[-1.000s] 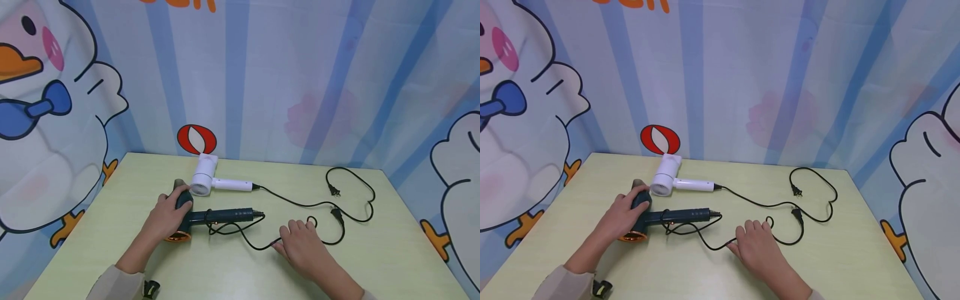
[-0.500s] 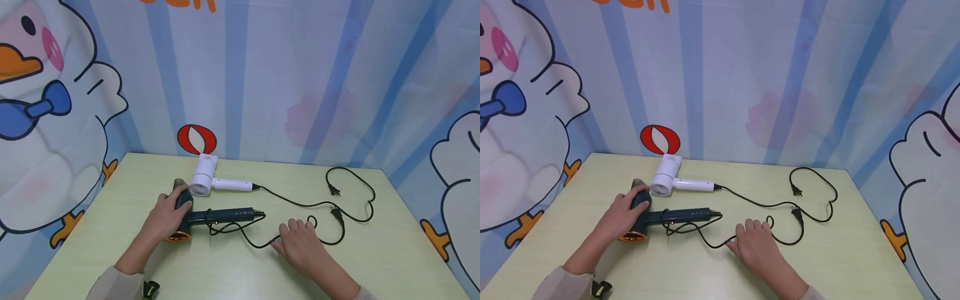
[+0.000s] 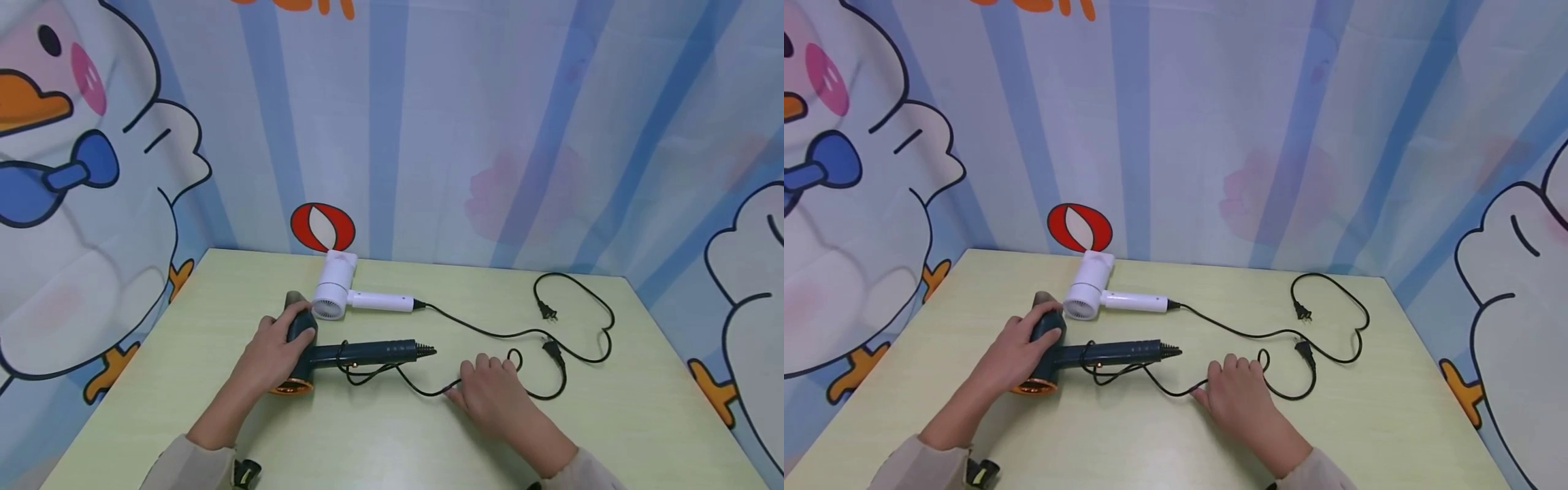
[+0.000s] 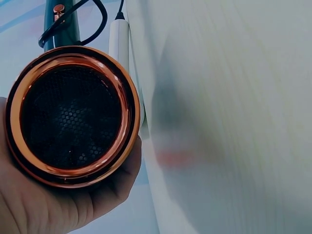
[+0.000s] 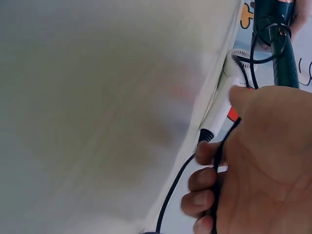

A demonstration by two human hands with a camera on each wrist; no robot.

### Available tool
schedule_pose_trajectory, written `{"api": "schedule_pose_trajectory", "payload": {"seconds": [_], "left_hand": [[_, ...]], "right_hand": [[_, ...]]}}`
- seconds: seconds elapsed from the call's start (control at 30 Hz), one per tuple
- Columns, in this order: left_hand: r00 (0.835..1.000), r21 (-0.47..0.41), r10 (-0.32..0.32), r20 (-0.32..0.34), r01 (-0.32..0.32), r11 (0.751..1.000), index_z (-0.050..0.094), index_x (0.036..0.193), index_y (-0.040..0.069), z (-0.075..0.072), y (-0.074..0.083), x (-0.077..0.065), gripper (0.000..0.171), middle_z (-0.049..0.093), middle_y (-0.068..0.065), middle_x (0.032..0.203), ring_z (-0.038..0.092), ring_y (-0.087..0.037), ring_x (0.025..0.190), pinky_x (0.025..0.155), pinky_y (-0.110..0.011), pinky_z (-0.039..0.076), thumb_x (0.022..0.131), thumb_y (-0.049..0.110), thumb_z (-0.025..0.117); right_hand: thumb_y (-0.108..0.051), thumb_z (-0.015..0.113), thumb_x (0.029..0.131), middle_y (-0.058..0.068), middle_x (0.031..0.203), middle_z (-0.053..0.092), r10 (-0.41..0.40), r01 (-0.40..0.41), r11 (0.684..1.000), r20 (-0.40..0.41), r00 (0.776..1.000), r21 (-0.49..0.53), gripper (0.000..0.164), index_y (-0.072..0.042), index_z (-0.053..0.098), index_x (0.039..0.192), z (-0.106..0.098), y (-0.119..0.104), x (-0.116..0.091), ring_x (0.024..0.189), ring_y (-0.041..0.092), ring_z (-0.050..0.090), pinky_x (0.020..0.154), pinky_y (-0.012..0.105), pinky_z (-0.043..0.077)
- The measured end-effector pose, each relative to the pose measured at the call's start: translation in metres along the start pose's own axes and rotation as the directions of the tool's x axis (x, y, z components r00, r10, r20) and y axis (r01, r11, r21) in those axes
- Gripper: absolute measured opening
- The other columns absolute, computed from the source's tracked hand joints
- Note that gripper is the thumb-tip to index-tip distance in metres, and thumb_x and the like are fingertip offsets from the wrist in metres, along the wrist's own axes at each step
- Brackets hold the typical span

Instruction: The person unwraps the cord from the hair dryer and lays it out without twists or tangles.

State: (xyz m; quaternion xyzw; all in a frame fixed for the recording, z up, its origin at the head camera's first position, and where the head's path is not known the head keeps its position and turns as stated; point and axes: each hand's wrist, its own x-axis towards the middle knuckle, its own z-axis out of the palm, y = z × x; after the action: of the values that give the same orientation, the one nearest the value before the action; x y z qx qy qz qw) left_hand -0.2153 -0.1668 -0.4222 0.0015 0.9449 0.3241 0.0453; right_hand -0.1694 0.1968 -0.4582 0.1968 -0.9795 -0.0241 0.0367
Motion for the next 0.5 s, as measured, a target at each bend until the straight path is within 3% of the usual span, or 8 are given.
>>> {"api": "schedule_pose_trajectory", "payload": {"seconds": [0.2,0.5], "left_hand": [[1.0,-0.008,-0.003,0.01,0.003,1.0,0.035,0.154,0.036,0.0,0.001,-0.002,0.052,0.041,-0.028,0.138,0.056,-0.041,0.104,0.07,-0.042,0.051,0.104,0.046,0.048],[1.0,-0.01,-0.002,0.007,0.002,1.0,0.035,0.154,0.037,-0.002,0.001,-0.003,0.052,0.041,-0.028,0.138,0.055,-0.041,0.107,0.072,-0.043,0.051,0.105,0.046,0.047]], "right_hand": [[-0.045,0.058,0.1,0.008,0.072,0.035,0.026,-0.026,1.0,0.041,0.999,0.0,0.047,-0.007,0.041,0.079,-0.002,0.0,0.003,0.064,0.026,0.036,0.064,0.043,0.032],[-0.045,0.057,0.101,0.009,0.072,0.034,0.041,-0.041,0.999,0.01,0.999,-0.012,0.048,-0.006,0.04,0.078,-0.003,0.004,0.011,0.064,0.026,0.039,0.063,0.043,0.034]]}}
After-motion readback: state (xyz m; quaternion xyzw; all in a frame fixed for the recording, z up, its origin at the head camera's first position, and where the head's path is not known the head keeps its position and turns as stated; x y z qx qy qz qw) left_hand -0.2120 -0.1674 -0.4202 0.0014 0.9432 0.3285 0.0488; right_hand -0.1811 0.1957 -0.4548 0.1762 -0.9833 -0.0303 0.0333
